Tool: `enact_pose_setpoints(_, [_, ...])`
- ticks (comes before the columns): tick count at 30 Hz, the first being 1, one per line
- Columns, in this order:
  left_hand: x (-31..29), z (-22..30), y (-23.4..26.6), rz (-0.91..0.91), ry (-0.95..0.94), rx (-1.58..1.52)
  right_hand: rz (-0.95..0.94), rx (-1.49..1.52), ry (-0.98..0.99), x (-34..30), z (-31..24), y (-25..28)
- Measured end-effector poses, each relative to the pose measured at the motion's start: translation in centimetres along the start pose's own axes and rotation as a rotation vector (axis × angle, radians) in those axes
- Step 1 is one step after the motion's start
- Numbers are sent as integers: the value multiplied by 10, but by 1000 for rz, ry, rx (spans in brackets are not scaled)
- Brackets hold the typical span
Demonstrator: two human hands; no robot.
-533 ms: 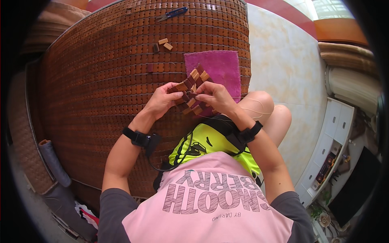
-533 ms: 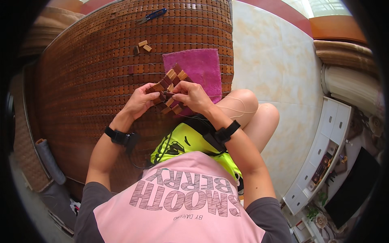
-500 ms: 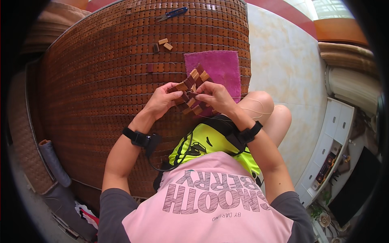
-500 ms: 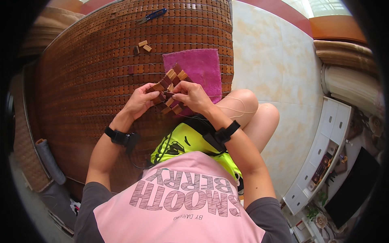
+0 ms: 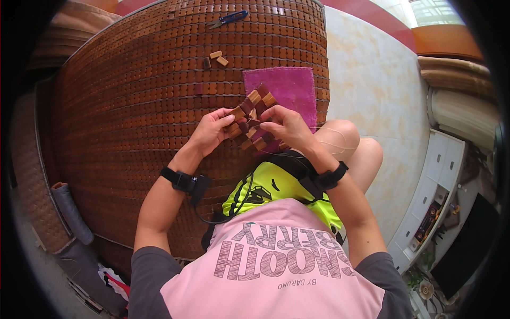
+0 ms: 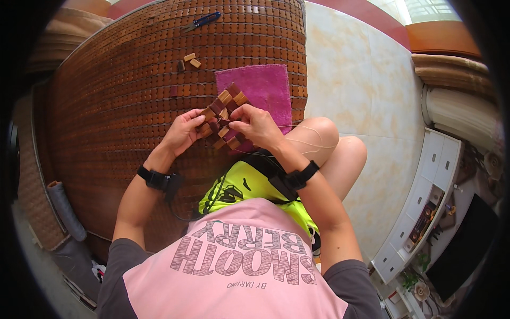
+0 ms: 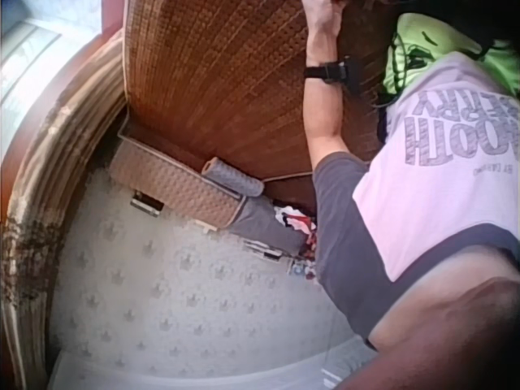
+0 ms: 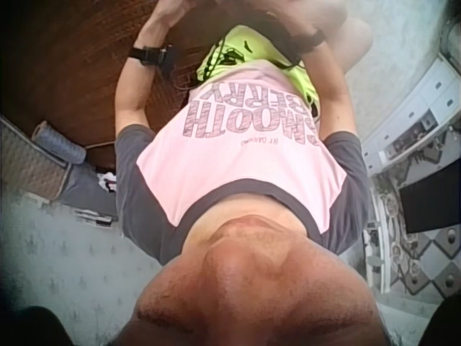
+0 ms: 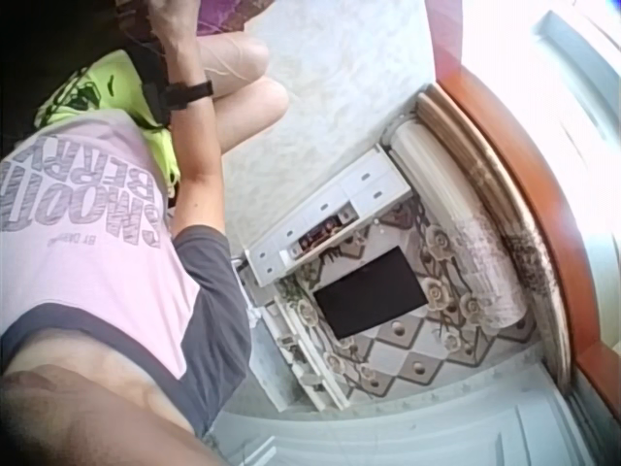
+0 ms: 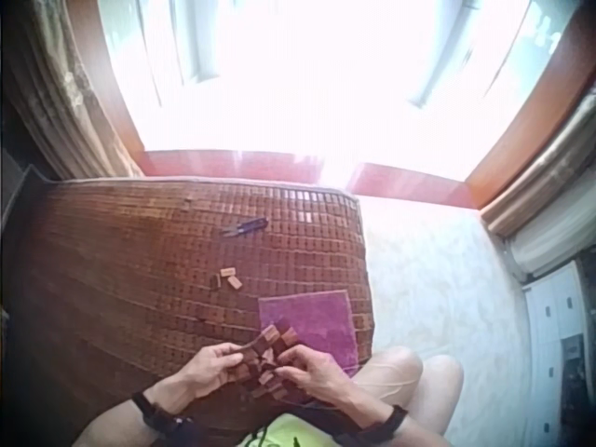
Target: The person weaves a thin cord through the slats of a wooden mat by hand, pulling the cord through and tightening it to secure the pieces together.
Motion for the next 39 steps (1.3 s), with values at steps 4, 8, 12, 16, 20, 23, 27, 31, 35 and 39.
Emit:
enact_pose_setpoints(4, [1,2,5,74,1,38,80,61,95,-30,-21,34])
enact_pose_setpoints(8, [-3,3,7,120,-15,86,316,362,121,-91,-52,99])
enact_pose_setpoints(12, [-3,-3,17,147,-31,94,582,599,279,-190,-48,183])
enact_pose_setpoints(16, [9,-2,13,146,-37,156,604,907,705,-300,-68,240])
enact_pose_setpoints(20, [7,-5,21,143,-47,140,619,998,906,-365,-81,259])
enact_pose_setpoints(23, [9,-5,22,138,-59,151,813,1034,927,-412,-64,277])
enact_pose_setpoints(27, [9,-4,19,150,-65,151,842,1100,976,-450,-56,279])
enact_pose_setpoints(31, [9,-5,22,152,-59,153,941,965,1019,-475,-59,275])
enact_pose_setpoints(35, [7,-5,18,163,-57,202,946,997,1109,-492,-67,266])
enact_pose_setpoints(39, [6,-7,19,171,-74,203,962,949,1107,-498,-73,258])
Point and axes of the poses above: each hand's wrist, its own x-axis towards the middle knuckle, its own y-axis out of the back of the hand, z = x × y, the point moved 5 cm from there along x, towards the middle knuckle, and after that the axes turned 1 degree about -x, right-handed, at the moved point
